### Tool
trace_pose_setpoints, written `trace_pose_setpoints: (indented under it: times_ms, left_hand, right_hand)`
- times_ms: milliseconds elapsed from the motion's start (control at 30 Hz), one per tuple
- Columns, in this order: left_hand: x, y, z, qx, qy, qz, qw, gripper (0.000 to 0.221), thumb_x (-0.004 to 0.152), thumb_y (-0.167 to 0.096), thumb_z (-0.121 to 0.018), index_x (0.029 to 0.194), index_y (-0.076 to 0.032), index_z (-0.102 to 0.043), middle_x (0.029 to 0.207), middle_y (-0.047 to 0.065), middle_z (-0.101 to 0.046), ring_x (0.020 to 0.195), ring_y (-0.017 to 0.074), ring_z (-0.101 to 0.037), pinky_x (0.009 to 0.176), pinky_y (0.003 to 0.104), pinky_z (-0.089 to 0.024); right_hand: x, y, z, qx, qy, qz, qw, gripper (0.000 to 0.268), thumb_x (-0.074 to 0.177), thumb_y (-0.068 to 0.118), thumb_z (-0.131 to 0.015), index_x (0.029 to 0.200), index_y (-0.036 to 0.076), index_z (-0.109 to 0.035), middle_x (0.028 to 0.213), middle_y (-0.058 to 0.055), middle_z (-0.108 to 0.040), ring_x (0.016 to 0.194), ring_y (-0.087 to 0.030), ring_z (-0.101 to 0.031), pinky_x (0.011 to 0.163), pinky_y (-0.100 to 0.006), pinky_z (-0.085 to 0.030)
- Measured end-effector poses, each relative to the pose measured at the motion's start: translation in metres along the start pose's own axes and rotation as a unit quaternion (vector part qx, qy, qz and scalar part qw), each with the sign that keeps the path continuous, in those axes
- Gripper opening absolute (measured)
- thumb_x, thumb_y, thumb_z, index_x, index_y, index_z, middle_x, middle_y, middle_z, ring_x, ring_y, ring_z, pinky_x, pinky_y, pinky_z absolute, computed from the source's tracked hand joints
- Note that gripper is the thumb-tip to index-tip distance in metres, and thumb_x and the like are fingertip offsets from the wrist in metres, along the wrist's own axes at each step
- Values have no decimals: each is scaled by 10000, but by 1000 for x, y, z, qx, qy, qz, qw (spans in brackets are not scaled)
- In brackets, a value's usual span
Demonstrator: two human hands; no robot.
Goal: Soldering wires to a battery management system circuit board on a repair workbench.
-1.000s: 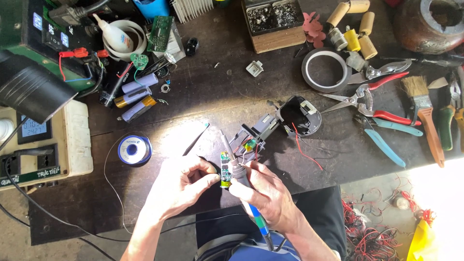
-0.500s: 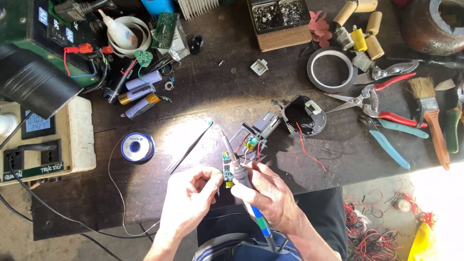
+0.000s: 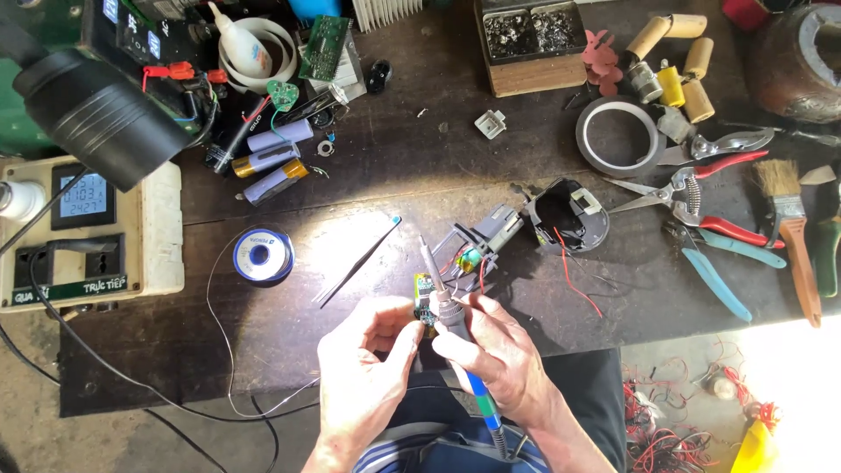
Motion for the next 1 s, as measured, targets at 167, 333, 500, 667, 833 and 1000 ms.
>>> trace_pose_setpoints:
  times_ms: [167, 333, 500, 667, 833, 1000]
  left_hand:
    - [1, 1, 1, -56, -10, -1, 998, 374, 840, -92, -760, 1203, -96, -671, 794, 5, -769, 730, 82, -710, 755, 242, -644]
    - [2, 7, 1, -73, -22, 20, 997, 362, 813, -74, -800, 1165, -86, -713, 883, 50, -815, 795, 107, -759, 806, 237, -649]
    - [-1, 7, 0, -62, -36, -27, 997, 293, 814, -99, -794, 1105, -82, -758, 939, 81, -853, 817, 136, -812, 837, 254, -669]
    - [3, 0, 0, -53, -16, -33, 998, 341, 803, -33, -776, 1137, -91, -739, 919, 71, -819, 799, 126, -781, 849, 237, -660]
    - [11, 8, -1, -60, 6, -25, 998, 357, 810, -24, -761, 1162, -51, -708, 938, 66, -802, 797, 124, -748, 861, 239, -638]
    - [19, 8, 0, -54, 26, -8, 998, 392, 789, -37, -773, 1171, -36, -689, 926, 58, -811, 789, 120, -750, 850, 246, -646]
  right_hand:
    - [3, 2, 0, -2, 2, 4, 1000, 288, 908, -63, -701, 1133, 66, -577, 1180, -249, -688, 1076, -387, -701, 1045, -543, -560]
    - [2, 0, -1, -5, 3, -3, 1000, 306, 905, -55, -724, 1142, 79, -583, 1205, -243, -688, 1081, -380, -712, 1053, -530, -556]
    - [1, 1, -1, 2, 4, -5, 1000, 259, 929, -51, -677, 1137, 71, -582, 1190, -241, -692, 1061, -367, -703, 1072, -532, -542]
    - [0, 0, -1, 6, 8, -8, 1000, 263, 934, -47, -662, 1151, 76, -577, 1197, -258, -681, 1087, -389, -696, 1065, -550, -547]
    - [1, 1, 0, 13, 13, -11, 1000, 230, 967, -18, -637, 1169, 75, -577, 1201, -248, -680, 1092, -384, -691, 1081, -538, -539]
    - [2, 2, 1, 19, 16, -14, 1000, 172, 996, 30, -620, 1159, 68, -582, 1197, -244, -683, 1081, -383, -691, 1068, -525, -543]
Point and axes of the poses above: each hand's wrist, its own x-axis towards the middle knuckle, its own z-axis out of the back of the hand, y = z × x, the point moved 6 cm from there along x, towards the middle knuckle
